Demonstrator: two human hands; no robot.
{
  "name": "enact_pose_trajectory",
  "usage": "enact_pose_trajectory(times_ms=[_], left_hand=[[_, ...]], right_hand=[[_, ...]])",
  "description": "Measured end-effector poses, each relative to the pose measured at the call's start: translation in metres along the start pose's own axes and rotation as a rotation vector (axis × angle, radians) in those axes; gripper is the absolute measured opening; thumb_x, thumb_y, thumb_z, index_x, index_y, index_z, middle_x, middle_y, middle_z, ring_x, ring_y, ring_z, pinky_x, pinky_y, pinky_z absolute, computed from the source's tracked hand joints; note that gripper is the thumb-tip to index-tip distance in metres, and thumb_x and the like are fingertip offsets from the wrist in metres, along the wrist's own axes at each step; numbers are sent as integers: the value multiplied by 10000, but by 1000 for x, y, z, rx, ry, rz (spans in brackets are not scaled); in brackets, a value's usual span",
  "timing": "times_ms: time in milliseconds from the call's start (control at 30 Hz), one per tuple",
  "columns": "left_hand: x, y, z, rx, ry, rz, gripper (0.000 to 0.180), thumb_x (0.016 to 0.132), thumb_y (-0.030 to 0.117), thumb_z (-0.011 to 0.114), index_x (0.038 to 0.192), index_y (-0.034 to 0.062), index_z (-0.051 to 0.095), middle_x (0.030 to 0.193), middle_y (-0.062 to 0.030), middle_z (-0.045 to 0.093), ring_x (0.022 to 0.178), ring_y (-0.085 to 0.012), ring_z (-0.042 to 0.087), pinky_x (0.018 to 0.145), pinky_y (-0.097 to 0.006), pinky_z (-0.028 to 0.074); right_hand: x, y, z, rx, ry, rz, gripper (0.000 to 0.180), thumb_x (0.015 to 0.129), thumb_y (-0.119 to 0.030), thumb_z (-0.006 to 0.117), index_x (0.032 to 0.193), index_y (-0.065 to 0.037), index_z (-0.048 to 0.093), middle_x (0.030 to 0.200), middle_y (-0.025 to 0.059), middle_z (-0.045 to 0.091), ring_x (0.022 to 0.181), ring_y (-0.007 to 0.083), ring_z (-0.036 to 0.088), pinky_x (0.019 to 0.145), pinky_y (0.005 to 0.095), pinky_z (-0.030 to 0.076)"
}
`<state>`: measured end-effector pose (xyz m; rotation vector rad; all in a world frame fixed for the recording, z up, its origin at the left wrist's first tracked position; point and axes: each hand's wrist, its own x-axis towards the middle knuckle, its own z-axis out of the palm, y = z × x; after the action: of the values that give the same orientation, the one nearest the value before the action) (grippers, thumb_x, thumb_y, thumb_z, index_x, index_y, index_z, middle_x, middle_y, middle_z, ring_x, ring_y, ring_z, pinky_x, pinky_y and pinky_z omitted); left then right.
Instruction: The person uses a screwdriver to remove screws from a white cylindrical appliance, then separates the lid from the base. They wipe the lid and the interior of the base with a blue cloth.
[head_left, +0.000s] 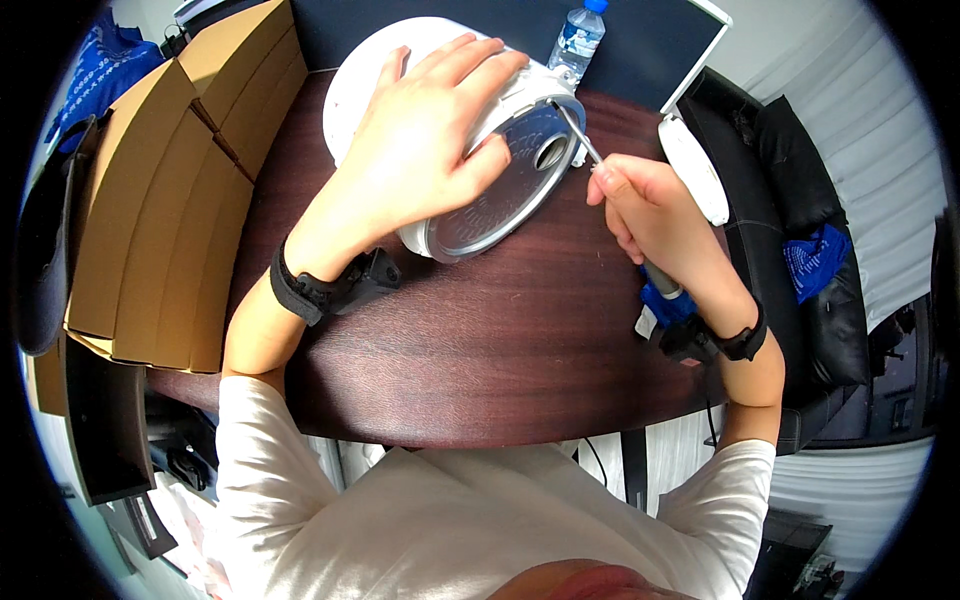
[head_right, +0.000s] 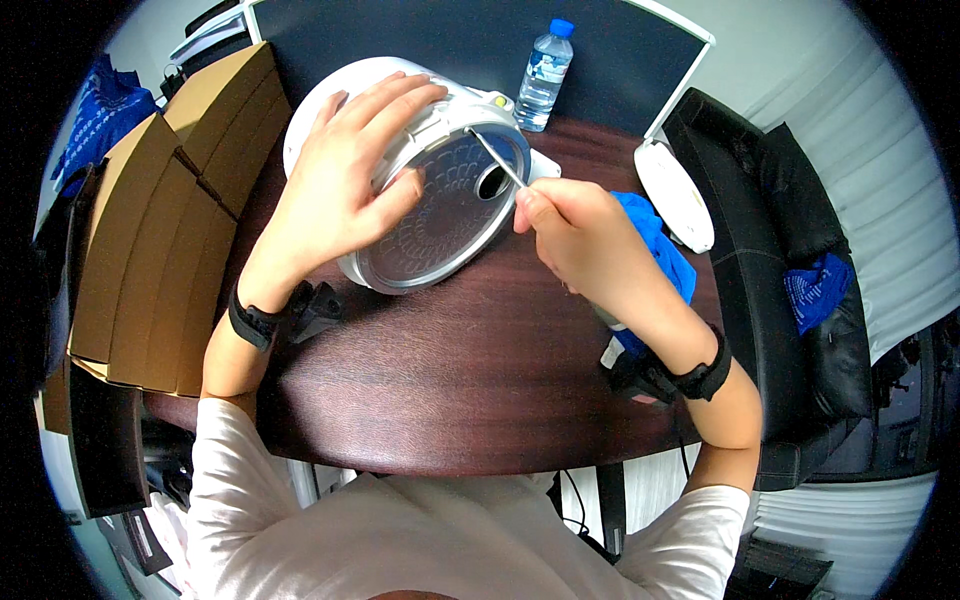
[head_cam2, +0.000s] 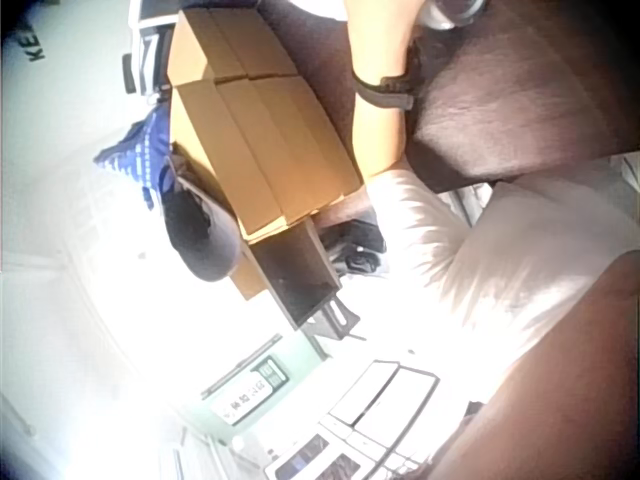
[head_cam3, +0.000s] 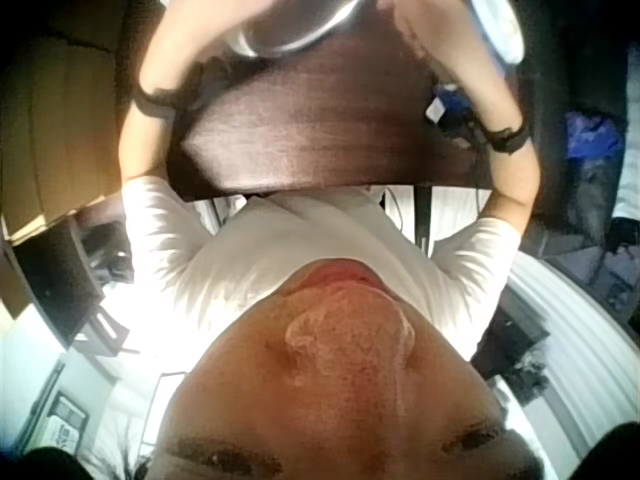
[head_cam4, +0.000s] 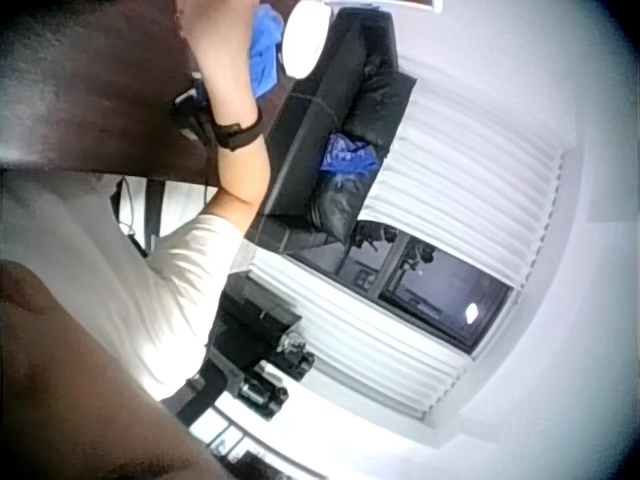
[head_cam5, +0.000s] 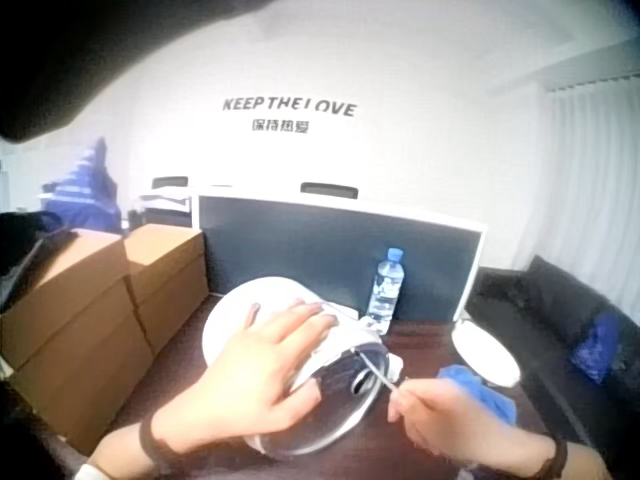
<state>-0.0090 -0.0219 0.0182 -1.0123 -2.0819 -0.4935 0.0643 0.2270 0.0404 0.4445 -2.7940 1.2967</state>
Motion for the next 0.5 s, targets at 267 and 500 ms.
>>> enact_pose_trajectory(times_ms=[267, 500], left_hand=[[2, 0, 2, 6, 6, 9, 642, 764, 245, 586, 1374, 54, 529, 1405, -205, 541, 1298, -385, 506, 1062, -529, 372], [-1, 4, 0, 15, 20, -33, 621, 776, 235, 586, 1374, 79, 536, 1414, -188, 541, 1330, -384, 487, 1107, -585, 330]], right_hand=[[-6, -19, -3, -1201, 465, -451, 80, 924, -173, 640, 944, -107, 680, 693, 63, 624, 623, 236, 650, 544, 347, 498], [-2, -16, -12, -1217, 520, -564, 164, 870, -203, 683, 1016, -136, 718, 703, 26, 606, 668, 198, 646, 547, 325, 497]])
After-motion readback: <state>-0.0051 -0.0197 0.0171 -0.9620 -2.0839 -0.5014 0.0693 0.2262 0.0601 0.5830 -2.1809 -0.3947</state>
